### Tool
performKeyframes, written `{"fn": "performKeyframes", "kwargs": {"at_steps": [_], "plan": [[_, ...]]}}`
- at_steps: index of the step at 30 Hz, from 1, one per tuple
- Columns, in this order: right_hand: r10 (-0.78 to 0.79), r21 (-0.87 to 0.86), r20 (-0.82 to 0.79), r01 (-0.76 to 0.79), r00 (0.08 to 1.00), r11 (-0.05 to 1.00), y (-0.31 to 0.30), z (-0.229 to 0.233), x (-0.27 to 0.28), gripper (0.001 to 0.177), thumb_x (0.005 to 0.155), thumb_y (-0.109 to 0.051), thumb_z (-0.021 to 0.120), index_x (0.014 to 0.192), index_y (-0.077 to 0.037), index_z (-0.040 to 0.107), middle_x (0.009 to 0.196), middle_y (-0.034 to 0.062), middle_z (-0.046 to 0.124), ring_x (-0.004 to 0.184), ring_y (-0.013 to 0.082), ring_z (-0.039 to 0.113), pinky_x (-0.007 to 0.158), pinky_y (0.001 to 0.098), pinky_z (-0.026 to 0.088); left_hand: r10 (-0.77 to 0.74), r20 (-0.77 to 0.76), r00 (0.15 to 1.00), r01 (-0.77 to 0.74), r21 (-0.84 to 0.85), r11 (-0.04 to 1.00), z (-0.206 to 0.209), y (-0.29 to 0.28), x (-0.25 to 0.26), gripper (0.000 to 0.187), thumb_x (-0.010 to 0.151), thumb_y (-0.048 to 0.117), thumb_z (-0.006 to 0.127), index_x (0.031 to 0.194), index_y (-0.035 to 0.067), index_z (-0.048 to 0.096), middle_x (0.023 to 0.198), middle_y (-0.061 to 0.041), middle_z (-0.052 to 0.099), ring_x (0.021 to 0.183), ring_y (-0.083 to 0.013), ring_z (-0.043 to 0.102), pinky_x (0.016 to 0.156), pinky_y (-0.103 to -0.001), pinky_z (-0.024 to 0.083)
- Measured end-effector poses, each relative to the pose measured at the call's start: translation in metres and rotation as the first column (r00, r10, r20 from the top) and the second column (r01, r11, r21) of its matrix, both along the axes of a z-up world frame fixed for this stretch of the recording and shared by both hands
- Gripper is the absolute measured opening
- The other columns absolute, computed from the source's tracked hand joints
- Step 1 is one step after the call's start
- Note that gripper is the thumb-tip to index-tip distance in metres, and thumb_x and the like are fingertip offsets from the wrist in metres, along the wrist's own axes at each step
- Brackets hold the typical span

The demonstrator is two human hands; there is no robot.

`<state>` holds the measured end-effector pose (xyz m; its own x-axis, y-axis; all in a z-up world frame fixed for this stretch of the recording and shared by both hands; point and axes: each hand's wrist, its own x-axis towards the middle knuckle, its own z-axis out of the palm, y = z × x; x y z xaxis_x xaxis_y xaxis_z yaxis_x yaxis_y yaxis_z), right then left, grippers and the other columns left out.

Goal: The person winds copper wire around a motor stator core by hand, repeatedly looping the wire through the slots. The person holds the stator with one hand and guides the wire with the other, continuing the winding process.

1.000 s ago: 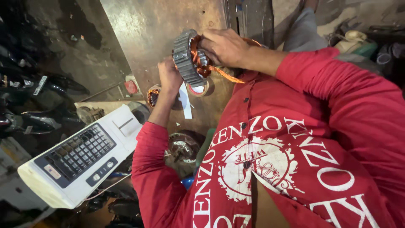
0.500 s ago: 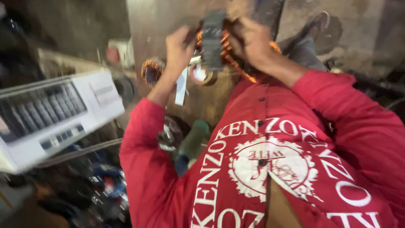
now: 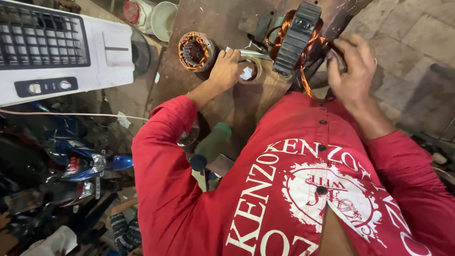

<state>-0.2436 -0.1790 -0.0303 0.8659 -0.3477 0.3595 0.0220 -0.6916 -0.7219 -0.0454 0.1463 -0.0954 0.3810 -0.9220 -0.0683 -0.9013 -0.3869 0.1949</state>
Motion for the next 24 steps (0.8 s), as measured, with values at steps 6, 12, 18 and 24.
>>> {"fn": "performKeyframes", "kwargs": {"at_steps": [6,12,18,24], "plan": [[0.065,-0.024,-0.012,-0.065,0.998,0.998,0.014,0.003,-0.004,0.025,0.101,0.003,0.080,0.123,0.004,0.070,0.128,0.0184,0.063,0.117,0.0356,0.064,0.102,0.0425,0.052,-0.030,-0.033,0.999,0.030,-0.011,0.999,-0.010,-0.002,0.001,0.033,0.075,0.027,0.076,0.106,0.018,0.078,0.101,-0.010,0.059,0.101,-0.0286,0.053,0.084,-0.045,0.038],[0.067,-0.004,-0.026,-0.067,0.997,0.998,0.017,0.012,0.000,0.021,0.100,0.002,0.080,0.118,0.005,0.069,0.126,0.0191,0.063,0.115,0.0363,0.064,0.103,0.0438,0.052,0.017,-0.033,0.999,-0.017,0.004,1.000,-0.015,-0.007,0.008,0.016,0.081,0.019,0.078,0.097,0.022,0.074,0.102,-0.009,0.059,0.104,-0.0284,0.054,0.088,-0.042,0.040],[0.089,0.067,-0.003,-0.089,0.996,0.994,0.020,0.057,-0.014,0.018,0.098,0.002,0.079,0.115,0.001,0.073,0.120,0.0162,0.069,0.109,0.0309,0.069,0.091,0.0383,0.056,0.321,-0.698,0.640,-0.671,-0.305,0.675,0.066,-0.033,-0.022,0.027,0.087,0.005,0.078,0.109,0.001,0.063,0.090,-0.005,0.068,0.079,-0.0147,0.062,0.076,-0.028,0.053],[0.290,-0.031,0.097,-0.288,0.952,0.957,0.046,0.104,0.007,0.039,0.087,-0.011,0.087,0.119,0.001,0.069,0.119,0.0168,0.066,0.109,0.0316,0.067,0.092,0.0408,0.057,0.121,-0.940,0.318,-0.755,-0.175,0.632,0.156,-0.071,-0.074,0.017,0.096,-0.002,0.077,0.113,-0.002,0.072,0.102,-0.002,0.070,0.085,-0.0068,0.059,0.073,-0.023,0.049]]}}
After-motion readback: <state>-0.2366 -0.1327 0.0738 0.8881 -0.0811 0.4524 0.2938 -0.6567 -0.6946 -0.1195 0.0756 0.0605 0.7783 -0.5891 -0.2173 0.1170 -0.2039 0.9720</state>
